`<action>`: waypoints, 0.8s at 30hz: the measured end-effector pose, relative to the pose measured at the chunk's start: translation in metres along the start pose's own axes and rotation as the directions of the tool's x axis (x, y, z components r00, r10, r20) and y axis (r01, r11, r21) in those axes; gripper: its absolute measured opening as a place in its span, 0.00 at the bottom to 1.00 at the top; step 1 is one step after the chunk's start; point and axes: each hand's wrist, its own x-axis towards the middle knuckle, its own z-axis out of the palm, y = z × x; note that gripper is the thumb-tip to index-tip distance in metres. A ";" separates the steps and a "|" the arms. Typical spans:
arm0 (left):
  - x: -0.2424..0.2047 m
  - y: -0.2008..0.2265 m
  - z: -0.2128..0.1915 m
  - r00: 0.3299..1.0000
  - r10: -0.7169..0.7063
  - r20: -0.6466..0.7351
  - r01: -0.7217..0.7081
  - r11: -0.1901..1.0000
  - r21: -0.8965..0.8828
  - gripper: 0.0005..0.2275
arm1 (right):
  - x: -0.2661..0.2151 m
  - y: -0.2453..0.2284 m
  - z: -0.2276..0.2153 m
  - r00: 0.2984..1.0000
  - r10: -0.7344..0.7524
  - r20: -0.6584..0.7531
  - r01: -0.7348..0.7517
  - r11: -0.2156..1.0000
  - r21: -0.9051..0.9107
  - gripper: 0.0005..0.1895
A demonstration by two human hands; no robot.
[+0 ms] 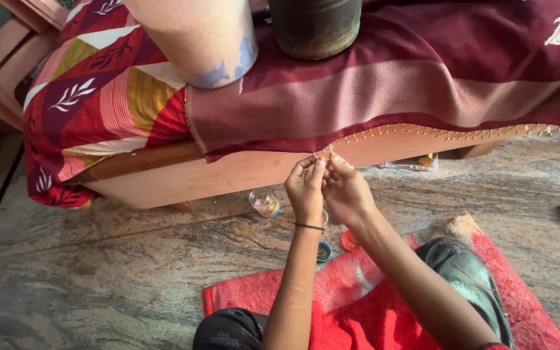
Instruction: Threading decorative beads and sequins onto the edge of a fabric garment, likely a saree.
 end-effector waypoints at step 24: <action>-0.010 0.008 -0.009 0.990 0.073 0.122 -0.079 0.996 0.040 0.05 | -0.001 -0.003 -0.010 0.999 0.010 -0.046 -0.015 0.993 -0.114 0.05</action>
